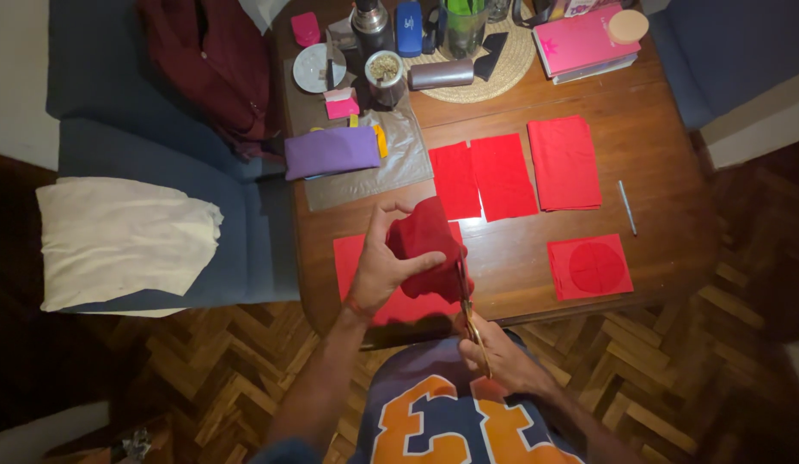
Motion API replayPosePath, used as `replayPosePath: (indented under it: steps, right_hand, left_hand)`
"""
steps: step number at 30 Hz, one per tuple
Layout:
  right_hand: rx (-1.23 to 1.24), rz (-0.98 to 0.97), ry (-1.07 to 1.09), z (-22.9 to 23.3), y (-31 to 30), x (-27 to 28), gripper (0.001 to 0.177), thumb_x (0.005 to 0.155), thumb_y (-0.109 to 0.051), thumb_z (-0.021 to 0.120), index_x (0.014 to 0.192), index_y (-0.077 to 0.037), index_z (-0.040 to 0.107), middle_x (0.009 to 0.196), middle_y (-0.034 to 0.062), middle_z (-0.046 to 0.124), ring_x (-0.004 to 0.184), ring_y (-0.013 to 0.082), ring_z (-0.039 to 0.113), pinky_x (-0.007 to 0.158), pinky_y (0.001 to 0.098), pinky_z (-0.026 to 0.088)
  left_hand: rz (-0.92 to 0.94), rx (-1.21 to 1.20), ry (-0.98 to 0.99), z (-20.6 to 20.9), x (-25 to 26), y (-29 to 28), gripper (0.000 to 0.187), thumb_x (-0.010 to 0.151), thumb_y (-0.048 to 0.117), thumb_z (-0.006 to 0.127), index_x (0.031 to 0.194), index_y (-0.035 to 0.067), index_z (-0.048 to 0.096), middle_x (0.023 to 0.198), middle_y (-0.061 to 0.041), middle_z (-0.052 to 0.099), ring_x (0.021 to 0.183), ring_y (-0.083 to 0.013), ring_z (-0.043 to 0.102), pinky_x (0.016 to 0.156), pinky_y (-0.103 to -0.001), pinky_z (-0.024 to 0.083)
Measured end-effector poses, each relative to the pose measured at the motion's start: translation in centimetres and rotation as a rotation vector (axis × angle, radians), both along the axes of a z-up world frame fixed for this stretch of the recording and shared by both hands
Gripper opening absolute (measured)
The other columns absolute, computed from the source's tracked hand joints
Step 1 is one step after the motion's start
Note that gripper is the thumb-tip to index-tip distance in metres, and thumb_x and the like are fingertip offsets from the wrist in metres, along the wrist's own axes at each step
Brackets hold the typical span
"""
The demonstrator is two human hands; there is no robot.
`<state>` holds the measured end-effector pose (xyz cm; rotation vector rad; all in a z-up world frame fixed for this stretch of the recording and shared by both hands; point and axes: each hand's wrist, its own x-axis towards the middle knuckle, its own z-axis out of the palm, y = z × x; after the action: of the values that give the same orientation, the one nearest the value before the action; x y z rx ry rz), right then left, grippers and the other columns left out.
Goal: The person cuts red paper into smaller pieces and shapes using scissors. They fold a piece of red paper and cut a circular shape, then cut a larger sheet of red paper into rectangular pieces.
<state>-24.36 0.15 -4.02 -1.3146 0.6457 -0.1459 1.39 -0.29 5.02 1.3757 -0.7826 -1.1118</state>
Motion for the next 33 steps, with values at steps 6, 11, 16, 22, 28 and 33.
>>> replayPosePath:
  steps: [6, 11, 16, 22, 28, 33]
  right_hand:
    - [-0.026, 0.0, 0.001, 2.6, 0.0, 0.4, 0.066, 0.089, -0.079, 0.053, 0.098, -0.014, 0.049, 0.074, -0.0019, 0.043, 0.063, 0.0098, 0.041, 0.055, 0.0288, 0.037]
    - [0.081, -0.036, -0.073, 2.7, 0.9, 0.2, 0.06, 0.093, -0.072, 0.056, 0.091, -0.014, 0.041, 0.075, -0.0021, 0.034, 0.06, 0.0091, 0.029, 0.05, 0.0273, 0.028]
    - [0.08, -0.072, -0.112, 2.4, 1.7, 0.1, 0.054, 0.099, -0.062, 0.061, 0.09, -0.014, 0.039, 0.073, -0.0027, 0.032, 0.059, 0.0087, 0.029, 0.048, 0.0269, 0.029]
    - [0.327, -0.109, -0.155, 2.6, 1.9, -0.1, 0.057, 0.098, -0.059, 0.069, 0.091, -0.014, 0.035, 0.075, -0.0019, 0.023, 0.06, 0.0086, 0.019, 0.048, 0.0261, 0.02]
    - [0.084, -0.048, -0.011, 5.8, 1.0, 0.3, 0.09, 0.081, -0.08, 0.06, 0.135, -0.008, 0.062, 0.068, -0.0025, 0.043, 0.054, 0.0078, 0.042, 0.047, 0.0255, 0.034]
    - [0.315, -0.109, -0.086, 3.9, 1.5, -0.3, 0.065, 0.084, -0.067, 0.074, 0.102, -0.01, 0.047, 0.086, -0.0014, 0.024, 0.062, 0.009, 0.024, 0.048, 0.0246, 0.02]
  left_hand:
    - [-0.067, -0.189, -0.21, 2.0, 0.7, -0.4, 0.063, 0.078, 0.019, 0.095, 0.131, 0.008, 0.063, 0.14, 0.002, 0.052, 0.118, -0.0109, 0.064, 0.098, -0.025, 0.057]
    - [-0.122, -0.194, -0.043, 3.5, 1.1, -0.4, 0.067, 0.08, 0.008, 0.093, 0.137, 0.011, 0.057, 0.141, 0.0, 0.055, 0.107, -0.0124, 0.072, 0.089, -0.025, 0.065]
    - [-0.155, -0.208, 0.041, 4.2, 0.9, -0.3, 0.074, 0.081, 0.01, 0.092, 0.144, 0.014, 0.053, 0.123, -0.005, 0.07, 0.099, -0.0111, 0.07, 0.086, -0.023, 0.06]
    - [-0.144, -0.241, 0.013, 4.4, 0.6, 0.0, 0.078, 0.081, 0.009, 0.092, 0.148, 0.012, 0.053, 0.131, -0.002, 0.064, 0.104, -0.0097, 0.068, 0.089, -0.024, 0.06]
    - [-0.189, -0.165, 0.019, 4.7, 0.6, 0.3, 0.085, 0.076, 0.006, 0.093, 0.15, 0.015, 0.052, 0.141, -0.001, 0.061, 0.091, -0.0089, 0.069, 0.077, -0.022, 0.06]
    - [-0.224, -0.168, 0.098, 4.7, 0.5, 0.5, 0.087, 0.078, -0.002, 0.09, 0.152, 0.016, 0.049, 0.115, -0.006, 0.069, 0.084, -0.0135, 0.074, 0.075, -0.028, 0.068]
